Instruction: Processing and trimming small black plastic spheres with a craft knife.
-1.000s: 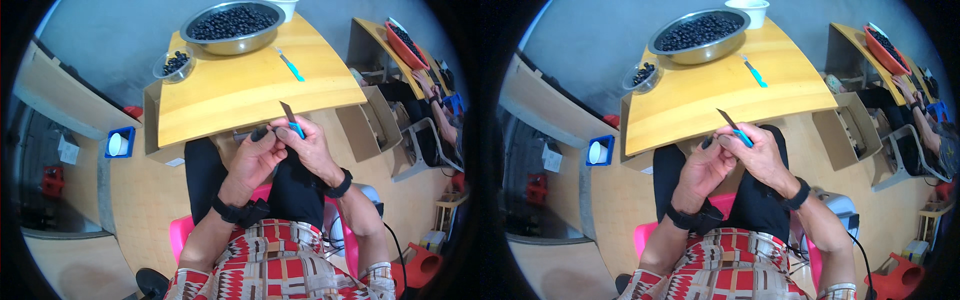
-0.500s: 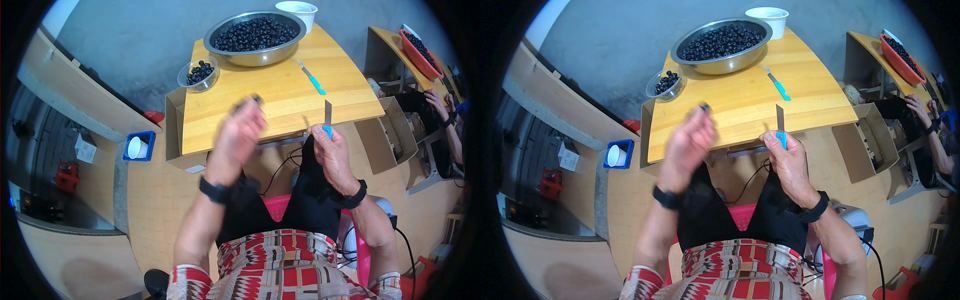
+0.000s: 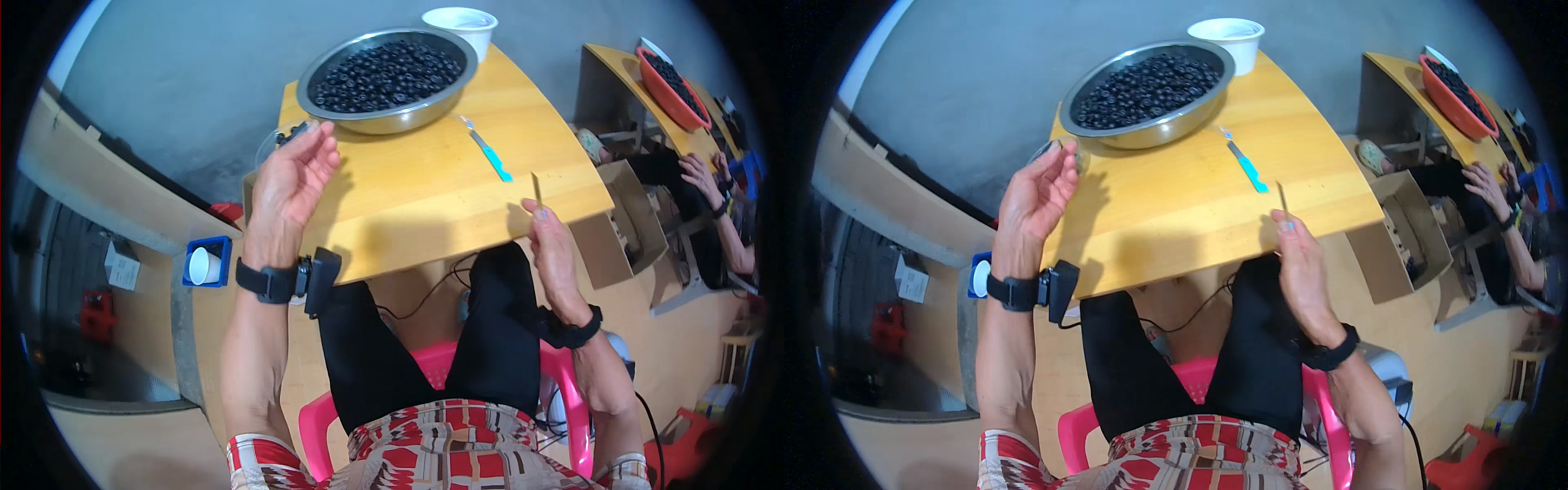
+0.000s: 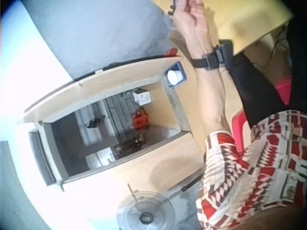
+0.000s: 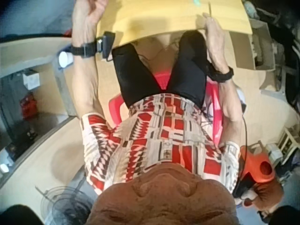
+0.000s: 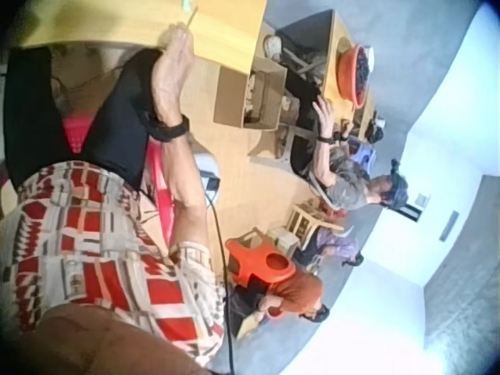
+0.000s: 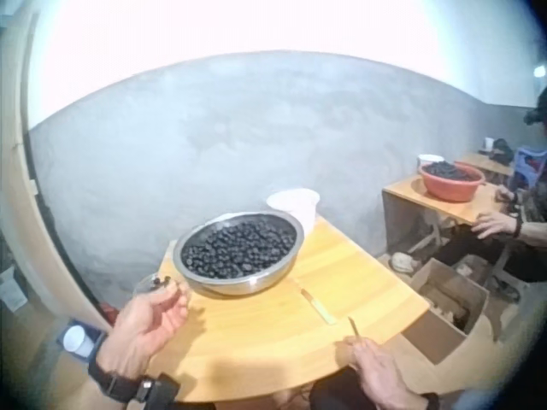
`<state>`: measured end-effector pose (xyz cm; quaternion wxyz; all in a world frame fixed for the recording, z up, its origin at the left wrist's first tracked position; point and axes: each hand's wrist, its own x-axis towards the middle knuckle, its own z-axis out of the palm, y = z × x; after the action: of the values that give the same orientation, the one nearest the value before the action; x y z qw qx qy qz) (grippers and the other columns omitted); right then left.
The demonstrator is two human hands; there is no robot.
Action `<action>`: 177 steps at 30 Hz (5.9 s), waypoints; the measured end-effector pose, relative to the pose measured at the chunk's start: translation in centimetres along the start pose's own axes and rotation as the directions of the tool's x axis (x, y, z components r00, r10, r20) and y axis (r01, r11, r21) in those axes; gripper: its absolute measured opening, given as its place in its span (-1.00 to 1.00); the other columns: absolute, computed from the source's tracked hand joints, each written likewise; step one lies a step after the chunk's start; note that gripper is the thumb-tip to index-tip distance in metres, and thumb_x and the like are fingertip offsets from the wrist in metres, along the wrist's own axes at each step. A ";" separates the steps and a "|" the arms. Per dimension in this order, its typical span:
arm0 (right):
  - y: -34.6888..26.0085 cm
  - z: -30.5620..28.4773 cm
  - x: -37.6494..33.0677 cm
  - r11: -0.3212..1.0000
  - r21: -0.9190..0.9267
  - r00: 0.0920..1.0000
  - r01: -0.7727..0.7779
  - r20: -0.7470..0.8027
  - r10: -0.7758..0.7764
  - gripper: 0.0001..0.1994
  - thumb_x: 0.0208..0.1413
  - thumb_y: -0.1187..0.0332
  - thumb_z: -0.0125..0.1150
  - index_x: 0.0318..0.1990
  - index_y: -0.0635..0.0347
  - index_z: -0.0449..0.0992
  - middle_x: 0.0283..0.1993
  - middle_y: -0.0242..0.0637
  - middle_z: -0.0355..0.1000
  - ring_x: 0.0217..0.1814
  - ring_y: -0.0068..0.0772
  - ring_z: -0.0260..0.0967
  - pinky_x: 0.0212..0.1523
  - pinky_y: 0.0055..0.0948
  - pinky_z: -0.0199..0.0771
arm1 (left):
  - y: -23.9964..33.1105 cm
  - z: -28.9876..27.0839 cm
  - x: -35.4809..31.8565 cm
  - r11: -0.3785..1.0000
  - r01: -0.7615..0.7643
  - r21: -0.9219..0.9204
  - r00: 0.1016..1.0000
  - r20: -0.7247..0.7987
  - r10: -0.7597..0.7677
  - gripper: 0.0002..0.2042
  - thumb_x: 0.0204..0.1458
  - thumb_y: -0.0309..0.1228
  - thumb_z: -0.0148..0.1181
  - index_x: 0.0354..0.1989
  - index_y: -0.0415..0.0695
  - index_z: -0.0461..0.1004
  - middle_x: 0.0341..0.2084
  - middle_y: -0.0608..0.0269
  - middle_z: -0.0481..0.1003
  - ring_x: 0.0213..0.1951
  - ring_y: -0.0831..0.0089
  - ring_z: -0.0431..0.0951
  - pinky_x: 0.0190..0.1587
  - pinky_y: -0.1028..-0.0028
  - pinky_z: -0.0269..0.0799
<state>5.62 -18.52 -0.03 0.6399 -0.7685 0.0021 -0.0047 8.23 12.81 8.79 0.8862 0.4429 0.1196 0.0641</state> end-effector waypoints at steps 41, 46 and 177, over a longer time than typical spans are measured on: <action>-0.7 2.9 0.2 0.973 0.077 0.970 -0.216 -0.095 0.223 -0.77 0.16 0.21 -0.10 -0.18 0.13 0.38 -0.67 -0.62 -0.03 -0.76 -0.82 -0.22 -0.77 -0.73 -0.31 | 5.4 -32.9 7.1 -0.632 0.561 0.535 0.796 -0.137 0.590 -0.85 0.05 -0.43 -0.13 -0.26 -0.17 0.33 -0.32 0.03 0.36 -0.38 0.17 0.52 -0.38 0.32 0.46; -0.2 3.3 0.6 0.977 0.047 0.966 -0.208 -0.145 0.213 -0.75 0.15 0.18 -0.09 -0.18 0.13 0.38 -0.67 -0.61 -0.01 -0.74 -0.81 -0.19 -0.76 -0.74 -0.29 | 5.7 -33.4 6.3 -0.530 0.625 0.574 0.745 -0.236 0.624 -0.84 0.06 -0.43 -0.16 -0.25 -0.20 0.31 -0.24 -0.03 0.34 -0.34 0.08 0.51 -0.36 0.31 0.46; -14.3 15.4 15.6 0.878 -0.315 0.925 0.359 0.248 -0.289 -0.60 0.02 0.15 -0.21 -0.12 0.21 0.40 -0.09 0.02 0.36 -0.02 0.11 0.25 0.01 -0.17 0.21 | -2.0 7.6 9.4 0.872 -0.139 0.470 0.918 -0.268 0.291 -0.36 -0.11 -0.23 -0.06 0.07 -0.50 0.07 0.02 -0.27 0.20 0.08 0.08 0.24 0.06 0.39 0.17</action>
<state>21.31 -0.95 11.29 0.4777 -0.8572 -0.1885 -0.0368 19.35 7.82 10.13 0.7167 0.6257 0.2269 0.2082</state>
